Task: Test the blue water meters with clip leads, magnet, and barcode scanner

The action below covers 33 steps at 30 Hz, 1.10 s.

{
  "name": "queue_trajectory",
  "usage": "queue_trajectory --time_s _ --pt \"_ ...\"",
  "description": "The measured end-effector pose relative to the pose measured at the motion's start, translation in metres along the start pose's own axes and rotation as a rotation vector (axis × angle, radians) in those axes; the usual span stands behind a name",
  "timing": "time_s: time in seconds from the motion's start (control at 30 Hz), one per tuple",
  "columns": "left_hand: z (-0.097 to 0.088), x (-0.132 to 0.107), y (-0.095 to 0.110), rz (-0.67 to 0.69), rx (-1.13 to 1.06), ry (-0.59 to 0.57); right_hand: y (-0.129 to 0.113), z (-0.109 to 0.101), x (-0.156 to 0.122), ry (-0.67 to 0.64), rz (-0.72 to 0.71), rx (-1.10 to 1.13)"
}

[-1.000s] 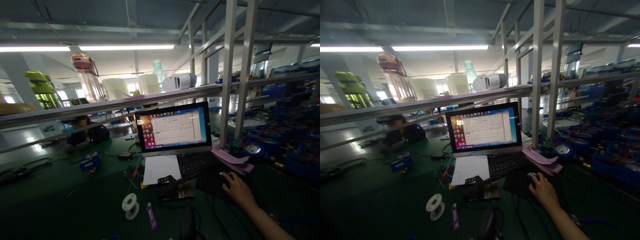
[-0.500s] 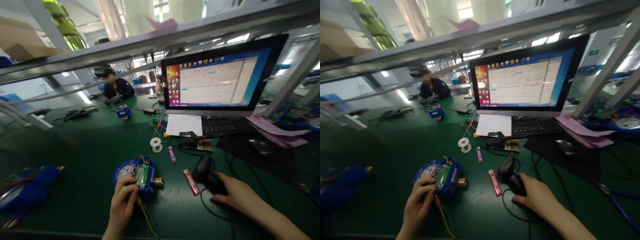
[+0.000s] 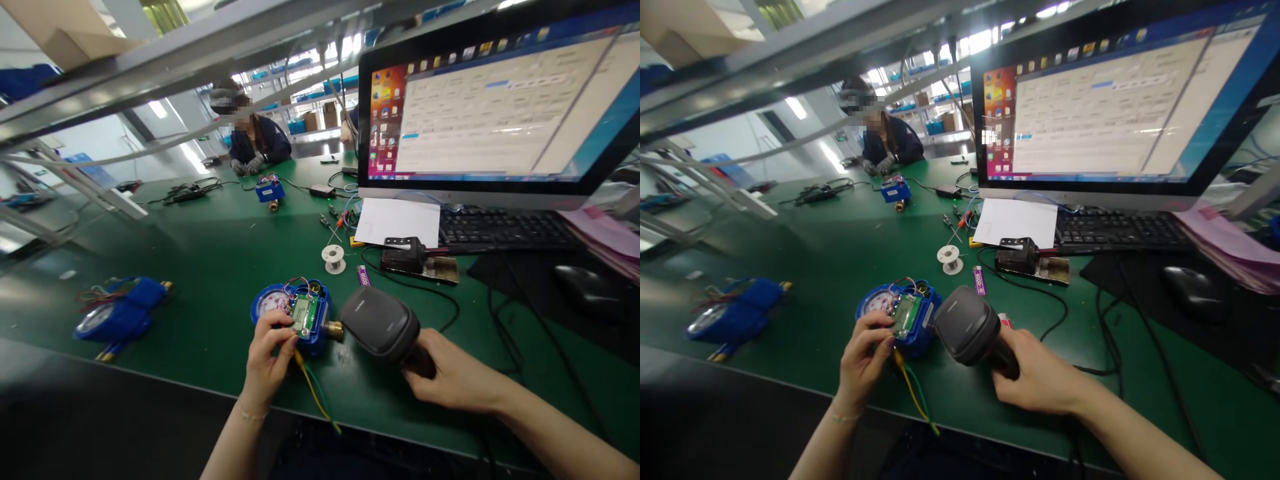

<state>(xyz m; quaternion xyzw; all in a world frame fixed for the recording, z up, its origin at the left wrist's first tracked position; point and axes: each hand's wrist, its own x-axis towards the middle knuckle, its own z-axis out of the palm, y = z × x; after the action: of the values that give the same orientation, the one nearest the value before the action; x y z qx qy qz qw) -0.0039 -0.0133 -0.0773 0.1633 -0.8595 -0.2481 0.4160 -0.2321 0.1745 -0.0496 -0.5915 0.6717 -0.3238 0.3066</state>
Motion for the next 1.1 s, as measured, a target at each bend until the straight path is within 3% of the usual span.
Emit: queue_trajectory --time_s 0.2,0.33,0.77,1.1 --pt "0.0 -0.001 0.001 0.009 0.0 -0.007 0.01 0.004 0.014 -0.095 -0.12 0.044" --pt "0.0 -0.001 0.002 0.004 0.021 -0.006 0.01 0.006 0.014 -0.085 -0.165 0.047" --pt "-0.001 -0.003 -0.004 0.011 0.014 -0.011 0.012 -0.011 -0.005 -0.038 -0.14 0.016" --pt "-0.001 -0.003 -0.004 0.03 0.008 -0.012 0.019 0.005 0.009 -0.087 -0.272 0.118"
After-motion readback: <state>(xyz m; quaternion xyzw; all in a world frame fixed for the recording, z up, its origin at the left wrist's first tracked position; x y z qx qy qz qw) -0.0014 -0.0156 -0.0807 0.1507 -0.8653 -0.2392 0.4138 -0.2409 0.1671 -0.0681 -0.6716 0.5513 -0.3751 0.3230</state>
